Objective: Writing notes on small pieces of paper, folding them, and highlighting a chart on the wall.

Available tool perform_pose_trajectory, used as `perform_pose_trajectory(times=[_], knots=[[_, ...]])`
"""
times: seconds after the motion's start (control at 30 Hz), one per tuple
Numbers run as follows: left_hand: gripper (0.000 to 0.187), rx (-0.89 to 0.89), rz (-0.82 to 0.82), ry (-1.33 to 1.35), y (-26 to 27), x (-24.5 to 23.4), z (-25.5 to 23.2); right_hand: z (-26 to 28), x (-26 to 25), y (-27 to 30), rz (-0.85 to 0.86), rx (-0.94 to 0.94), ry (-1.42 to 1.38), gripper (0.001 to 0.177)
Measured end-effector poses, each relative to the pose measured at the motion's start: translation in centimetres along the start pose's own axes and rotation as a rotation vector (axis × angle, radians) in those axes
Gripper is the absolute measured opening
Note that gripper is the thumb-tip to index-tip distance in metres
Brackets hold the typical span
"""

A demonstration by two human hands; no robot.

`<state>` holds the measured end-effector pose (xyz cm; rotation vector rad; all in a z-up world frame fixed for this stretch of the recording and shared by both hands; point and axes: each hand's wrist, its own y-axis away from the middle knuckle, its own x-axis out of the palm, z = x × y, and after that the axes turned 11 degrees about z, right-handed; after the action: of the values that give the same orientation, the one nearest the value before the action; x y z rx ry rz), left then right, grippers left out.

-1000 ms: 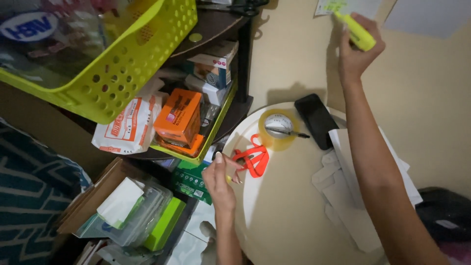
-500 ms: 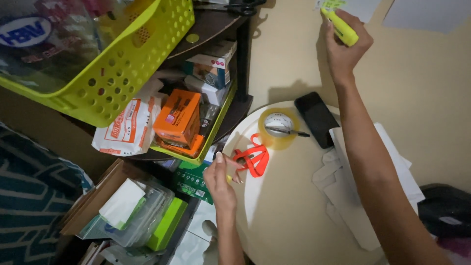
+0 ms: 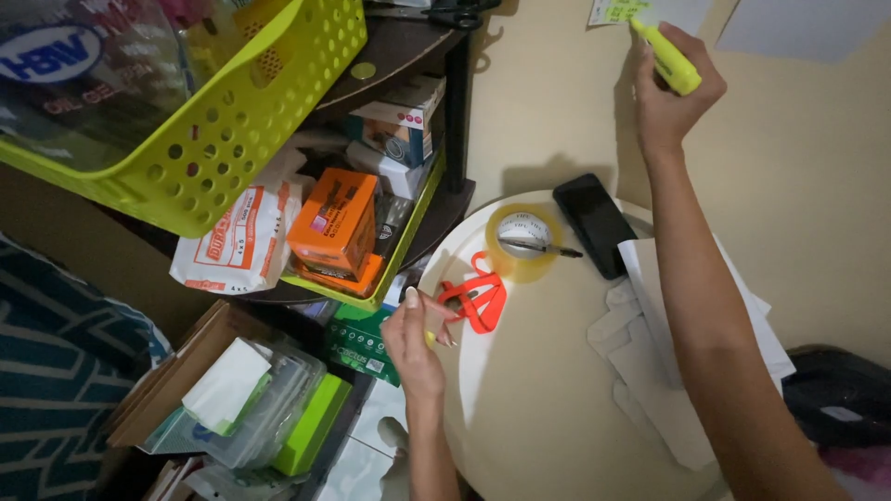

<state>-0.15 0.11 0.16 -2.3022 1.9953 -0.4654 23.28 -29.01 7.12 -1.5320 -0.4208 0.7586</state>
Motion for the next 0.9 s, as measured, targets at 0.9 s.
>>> perform_pose_trajectory(times=[0.9], knots=[[0.016, -0.059, 0.046, 0.303, -0.4, 0.4, 4.6, 9.3, -5.6, 3.2, 0.388, 0.68, -1.181, 0.026]])
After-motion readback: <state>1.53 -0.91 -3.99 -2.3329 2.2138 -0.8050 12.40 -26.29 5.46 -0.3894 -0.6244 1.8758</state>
